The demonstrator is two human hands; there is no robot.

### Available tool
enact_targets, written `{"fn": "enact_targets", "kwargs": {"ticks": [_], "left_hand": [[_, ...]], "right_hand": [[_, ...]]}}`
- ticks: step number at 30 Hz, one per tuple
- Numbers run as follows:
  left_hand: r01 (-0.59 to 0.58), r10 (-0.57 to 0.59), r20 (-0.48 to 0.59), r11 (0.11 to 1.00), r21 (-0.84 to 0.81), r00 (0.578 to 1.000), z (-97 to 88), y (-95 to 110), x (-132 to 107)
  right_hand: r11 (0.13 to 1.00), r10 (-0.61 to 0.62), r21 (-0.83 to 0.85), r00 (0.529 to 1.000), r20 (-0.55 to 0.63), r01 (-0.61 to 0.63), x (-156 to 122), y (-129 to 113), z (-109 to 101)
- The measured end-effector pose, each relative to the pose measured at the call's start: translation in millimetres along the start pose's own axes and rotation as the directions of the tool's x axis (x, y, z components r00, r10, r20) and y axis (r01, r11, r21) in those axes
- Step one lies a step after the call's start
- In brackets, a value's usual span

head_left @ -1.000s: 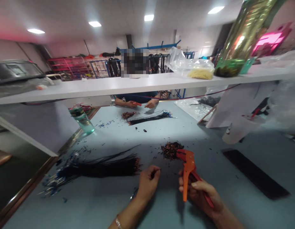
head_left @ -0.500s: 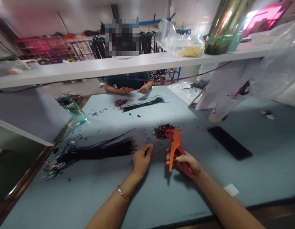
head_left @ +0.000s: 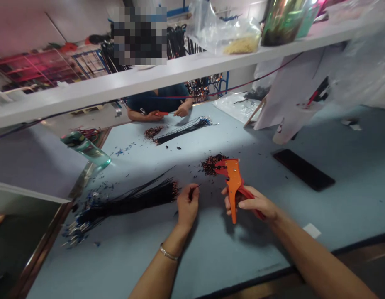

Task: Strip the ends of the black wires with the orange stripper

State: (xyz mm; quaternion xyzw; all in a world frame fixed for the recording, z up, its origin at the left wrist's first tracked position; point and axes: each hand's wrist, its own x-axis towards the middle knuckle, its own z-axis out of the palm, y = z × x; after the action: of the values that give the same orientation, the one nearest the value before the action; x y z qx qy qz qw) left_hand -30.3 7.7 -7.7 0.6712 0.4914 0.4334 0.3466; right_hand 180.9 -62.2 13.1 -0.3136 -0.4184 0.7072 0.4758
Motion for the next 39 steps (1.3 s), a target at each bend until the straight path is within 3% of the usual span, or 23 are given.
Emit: {"fn": "enact_targets", "kwargs": {"ticks": [3, 6, 8, 10, 12, 13, 15, 21, 28, 34, 37, 39], "left_hand": [[-0.038, 0.038, -0.009, 0.999, -0.021, 0.999, 0.1, 0, 0], [-0.021, 0.020, -0.007, 0.998, -0.054, 1.000, 0.6, -1, 0], [0.012, -0.010, 0.017, 0.995, -0.099, 1.000, 0.7, -3, 1], [0.055, -0.045, 0.058, 0.983, -0.176, 0.997, 0.6, -6, 0], [0.101, -0.081, 0.084, 0.960, -0.263, 0.993, 0.1, -8, -1], [0.121, -0.100, 0.086, 0.947, -0.297, 0.991, -0.3, -9, -1], [0.142, -0.122, 0.078, 0.930, -0.339, 0.989, -1.1, -9, -3], [0.146, -0.127, 0.082, 0.935, -0.323, 0.989, -3.6, -5, -2], [0.269, -0.233, 0.137, 0.876, -0.401, 0.963, -2.7, -4, -6], [0.322, -0.259, 0.197, 0.832, -0.451, 0.945, -1.2, 2, -7], [0.275, -0.223, 0.171, 0.869, -0.411, 0.960, -1.9, 2, -7], [0.210, -0.172, 0.137, 0.914, -0.346, 0.976, -2.6, 2, -7]], "right_hand": [[0.980, -0.073, -0.187, 0.996, -0.057, 0.062, -1, -8, -2], [0.854, -0.147, -0.515, 0.985, -0.092, 0.079, 3, -13, 0], [0.649, -0.229, -0.754, 0.971, -0.063, 0.104, 8, -13, 2], [0.343, -0.349, -0.930, 0.937, 0.002, 0.129, 13, -9, 5], [0.059, -0.459, -0.991, 0.885, 0.082, 0.123, 17, 0, 7], [-0.035, -0.497, -0.993, 0.860, 0.114, 0.112, 18, 5, 8], [-0.130, -0.548, -0.986, 0.822, 0.158, 0.103, 19, 15, 6], [-0.174, -0.558, -0.982, 0.813, 0.165, 0.079, 13, 22, -7], [-0.118, -0.504, -0.981, 0.841, 0.195, 0.156, 8, 16, -5], [-0.100, -0.465, -0.979, 0.861, 0.205, 0.178, 7, 16, -2], [0.028, -0.463, -0.982, 0.874, 0.151, 0.185, 5, 7, -1], [0.214, -0.409, -0.962, 0.910, 0.067, 0.167, 1, -1, 0]]}}
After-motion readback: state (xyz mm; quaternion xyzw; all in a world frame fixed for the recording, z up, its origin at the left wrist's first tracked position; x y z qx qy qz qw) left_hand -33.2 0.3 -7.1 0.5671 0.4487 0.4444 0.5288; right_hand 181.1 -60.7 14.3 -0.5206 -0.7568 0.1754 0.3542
